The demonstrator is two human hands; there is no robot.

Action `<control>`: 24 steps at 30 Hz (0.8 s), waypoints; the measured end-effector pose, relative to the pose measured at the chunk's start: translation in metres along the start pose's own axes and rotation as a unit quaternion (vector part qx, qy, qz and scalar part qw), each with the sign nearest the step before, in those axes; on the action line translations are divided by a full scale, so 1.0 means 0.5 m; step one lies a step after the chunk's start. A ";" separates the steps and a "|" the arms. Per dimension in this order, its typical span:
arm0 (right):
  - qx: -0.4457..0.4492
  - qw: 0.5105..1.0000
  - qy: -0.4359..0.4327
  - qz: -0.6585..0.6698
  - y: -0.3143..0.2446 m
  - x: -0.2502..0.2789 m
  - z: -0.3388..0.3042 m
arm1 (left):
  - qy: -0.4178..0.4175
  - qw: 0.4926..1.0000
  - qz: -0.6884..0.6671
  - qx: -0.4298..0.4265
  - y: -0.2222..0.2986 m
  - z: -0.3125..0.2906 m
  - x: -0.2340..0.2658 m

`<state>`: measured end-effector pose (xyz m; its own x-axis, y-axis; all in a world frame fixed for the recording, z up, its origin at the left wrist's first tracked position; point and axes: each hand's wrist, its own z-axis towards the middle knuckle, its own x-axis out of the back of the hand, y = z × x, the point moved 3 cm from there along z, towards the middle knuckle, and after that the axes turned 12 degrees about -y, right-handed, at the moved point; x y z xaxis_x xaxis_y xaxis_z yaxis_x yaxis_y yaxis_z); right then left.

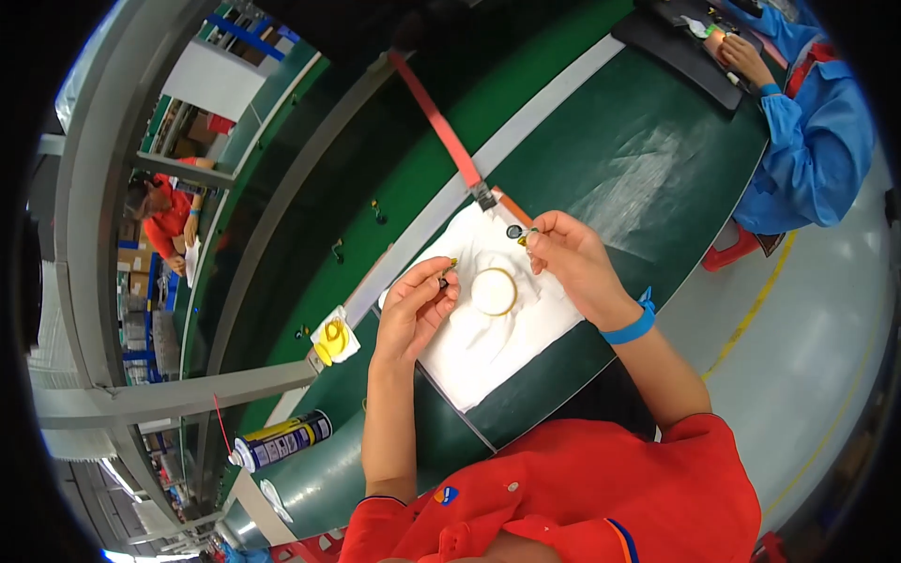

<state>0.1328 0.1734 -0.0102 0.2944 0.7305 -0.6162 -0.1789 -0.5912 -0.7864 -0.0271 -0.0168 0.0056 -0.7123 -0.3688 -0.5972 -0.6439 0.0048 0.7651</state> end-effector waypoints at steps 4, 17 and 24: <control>-0.030 0.999 0.002 -0.043 0.025 -0.044 -0.006 | 0.058 0.998 0.013 -0.011 -0.015 -0.045 0.006; 0.190 0.802 0.021 -0.566 0.038 -0.093 -0.028 | 0.054 0.959 0.261 -0.099 -0.040 -0.012 -0.040; 0.187 0.823 0.025 -0.536 0.038 -0.082 -0.029 | 0.009 0.977 0.200 -0.075 -0.030 -0.009 -0.042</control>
<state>0.1309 0.1270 0.0009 0.5074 0.7432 0.4362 -0.0642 0.5373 -0.8409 -0.0012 -0.0131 0.0077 -0.8923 -0.3825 -0.2400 -0.2659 0.0154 0.9639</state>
